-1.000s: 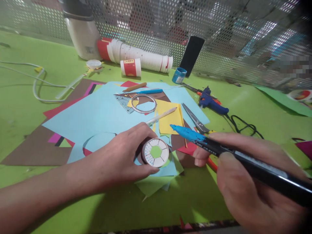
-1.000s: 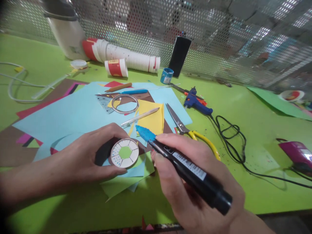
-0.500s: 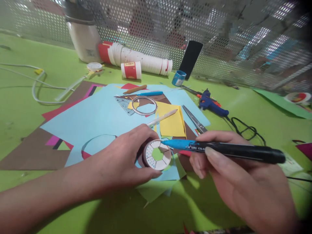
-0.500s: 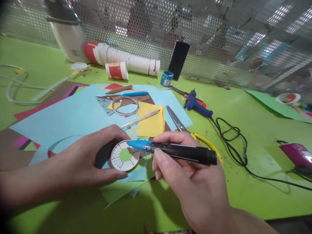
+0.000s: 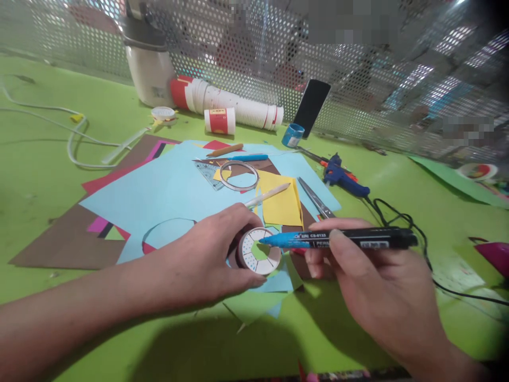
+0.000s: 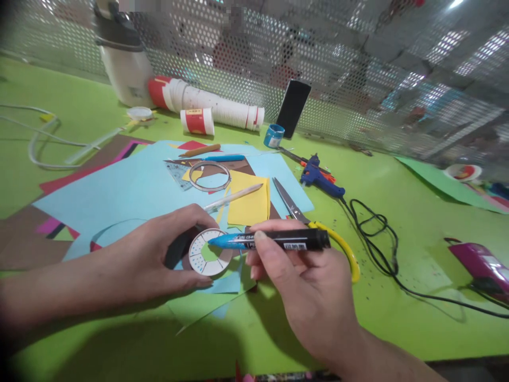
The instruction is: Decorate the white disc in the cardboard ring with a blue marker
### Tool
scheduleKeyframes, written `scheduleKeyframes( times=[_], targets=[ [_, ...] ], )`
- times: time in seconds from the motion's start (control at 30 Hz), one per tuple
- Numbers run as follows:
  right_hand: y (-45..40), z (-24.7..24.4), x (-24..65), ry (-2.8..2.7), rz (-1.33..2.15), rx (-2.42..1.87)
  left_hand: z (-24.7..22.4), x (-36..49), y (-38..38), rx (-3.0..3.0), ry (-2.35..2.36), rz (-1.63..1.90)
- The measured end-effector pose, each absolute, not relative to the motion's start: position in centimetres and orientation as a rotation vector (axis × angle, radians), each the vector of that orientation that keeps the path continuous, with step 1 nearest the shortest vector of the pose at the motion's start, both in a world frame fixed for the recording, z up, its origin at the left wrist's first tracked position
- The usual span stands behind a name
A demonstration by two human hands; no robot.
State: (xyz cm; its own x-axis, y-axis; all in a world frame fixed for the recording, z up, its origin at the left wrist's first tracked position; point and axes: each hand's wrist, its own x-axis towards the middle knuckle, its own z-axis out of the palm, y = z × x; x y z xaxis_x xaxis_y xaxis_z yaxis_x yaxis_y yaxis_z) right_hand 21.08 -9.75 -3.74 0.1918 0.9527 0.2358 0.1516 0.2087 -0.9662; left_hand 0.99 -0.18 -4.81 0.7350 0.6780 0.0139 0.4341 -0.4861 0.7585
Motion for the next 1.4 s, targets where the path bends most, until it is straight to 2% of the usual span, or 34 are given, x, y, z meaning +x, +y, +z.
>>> scheduleKeyframes(
  times=[0.3,0.6,0.87,1.2,1.4],
  targets=[
    [-9.1,-3.8,21.5,-0.974,0.941,-1.181,-4.2,1.1,-0.5,2.048,0.905,0.346],
    [-7.9,-3.1,22.0,-1.107,0.749,-1.129,-4.6,1.2,-0.1,1.946,0.77,0.448],
    [-6.8,-0.8,22.6,-1.291,0.36,-1.196,-3.7,0.7,1.2,1.754,0.633,0.566],
    [7.7,3.8,28.5,-1.071,0.39,-1.586,-5.6,0.9,1.4,1.757,0.578,0.485],
    [15.5,2.5,29.9,-0.94,0.438,-1.733,-4.3,0.7,0.8,1.775,0.647,0.426]
  ],
)
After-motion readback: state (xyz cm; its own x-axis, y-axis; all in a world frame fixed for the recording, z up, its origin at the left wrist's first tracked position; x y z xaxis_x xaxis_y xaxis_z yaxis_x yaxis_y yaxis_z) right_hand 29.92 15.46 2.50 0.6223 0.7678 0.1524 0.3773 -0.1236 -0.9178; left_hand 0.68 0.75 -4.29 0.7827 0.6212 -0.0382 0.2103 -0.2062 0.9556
